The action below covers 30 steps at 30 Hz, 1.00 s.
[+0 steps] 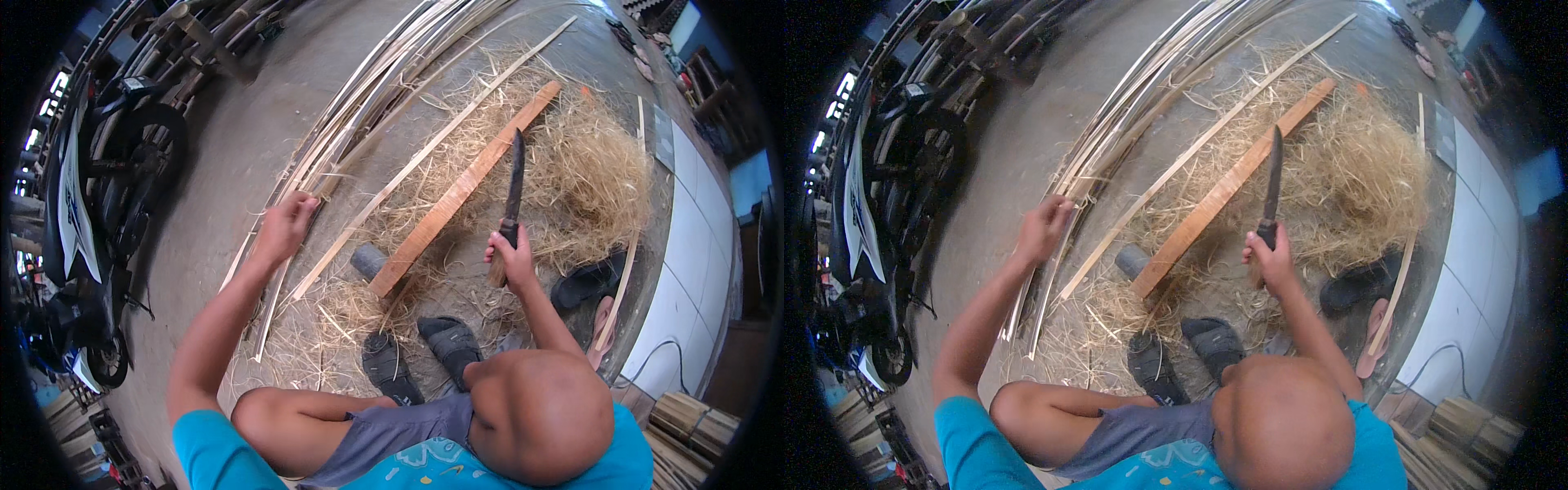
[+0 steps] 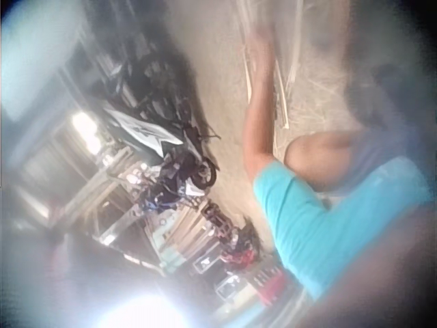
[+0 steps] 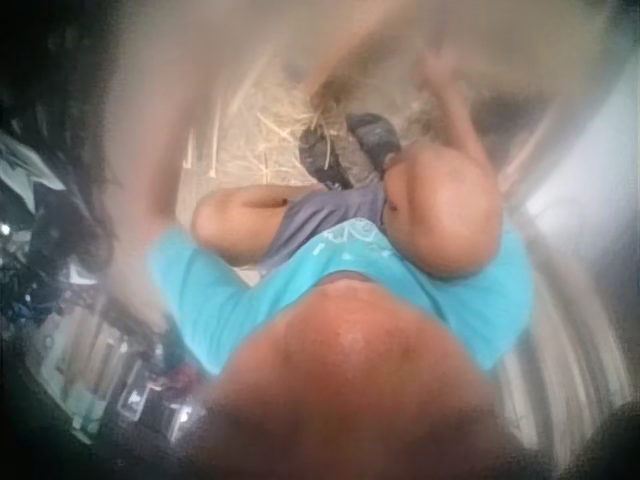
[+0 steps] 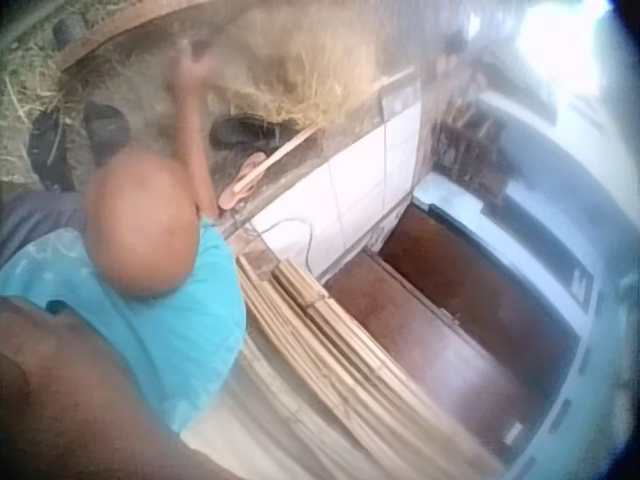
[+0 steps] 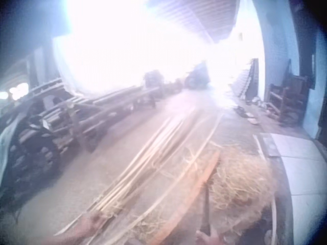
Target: The person sits on the floor and uses a machete to split long bamboo strips into thinner pieces. They repeatedly position each strip, strike it with the machete, and separate the resulting slats, placing finished pieces aside.
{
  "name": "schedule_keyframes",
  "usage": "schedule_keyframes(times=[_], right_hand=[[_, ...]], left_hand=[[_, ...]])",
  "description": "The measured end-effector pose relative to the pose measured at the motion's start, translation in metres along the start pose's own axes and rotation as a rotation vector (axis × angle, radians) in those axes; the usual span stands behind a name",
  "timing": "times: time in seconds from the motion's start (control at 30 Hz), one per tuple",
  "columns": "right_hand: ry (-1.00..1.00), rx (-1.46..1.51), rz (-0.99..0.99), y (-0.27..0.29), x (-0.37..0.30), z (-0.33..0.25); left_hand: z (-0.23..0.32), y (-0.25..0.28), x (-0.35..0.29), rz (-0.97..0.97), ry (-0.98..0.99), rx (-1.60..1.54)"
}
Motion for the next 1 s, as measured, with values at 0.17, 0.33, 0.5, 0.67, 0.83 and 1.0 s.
schedule_keyframes(times=[0.17, 0.33, 0.5, 0.67, 0.83, 1.0], right_hand=[[-0.396, 0.067, -0.323, -0.036, -0.038, 0.014], [-0.839, 0.124, -0.202, -0.031, -0.076, 0.065], [-0.726, 0.081, -0.156, -0.024, -0.088, 0.086], [-0.640, 0.007, -0.255, -0.035, -0.094, 0.078], [-0.535, -0.123, -0.314, -0.024, -0.077, 0.055], [-0.562, -0.307, -0.227, -0.030, -0.025, 0.045]], left_hand=[[0.000, -0.107, -0.014, -0.690, 0.214, -0.394], [0.016, -0.178, 0.027, -0.726, -0.365, 0.677], [0.152, -0.230, 0.064, -0.099, -0.292, 0.114], [0.177, -0.298, 0.086, -0.040, -0.058, 0.160], [0.189, -0.277, 0.100, -0.129, 0.165, -0.069], [0.166, -0.282, 0.123, -0.142, 0.126, -0.296]])
Point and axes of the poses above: each hand's wrist, its own x-axis towards the middle knuckle, its own y-axis out of the back of the hand, z = x × y, the point moved 1 cm from there along x, towards the middle knuckle, and after that the axes turned 13 degrees about x, right-handed, at the moved point
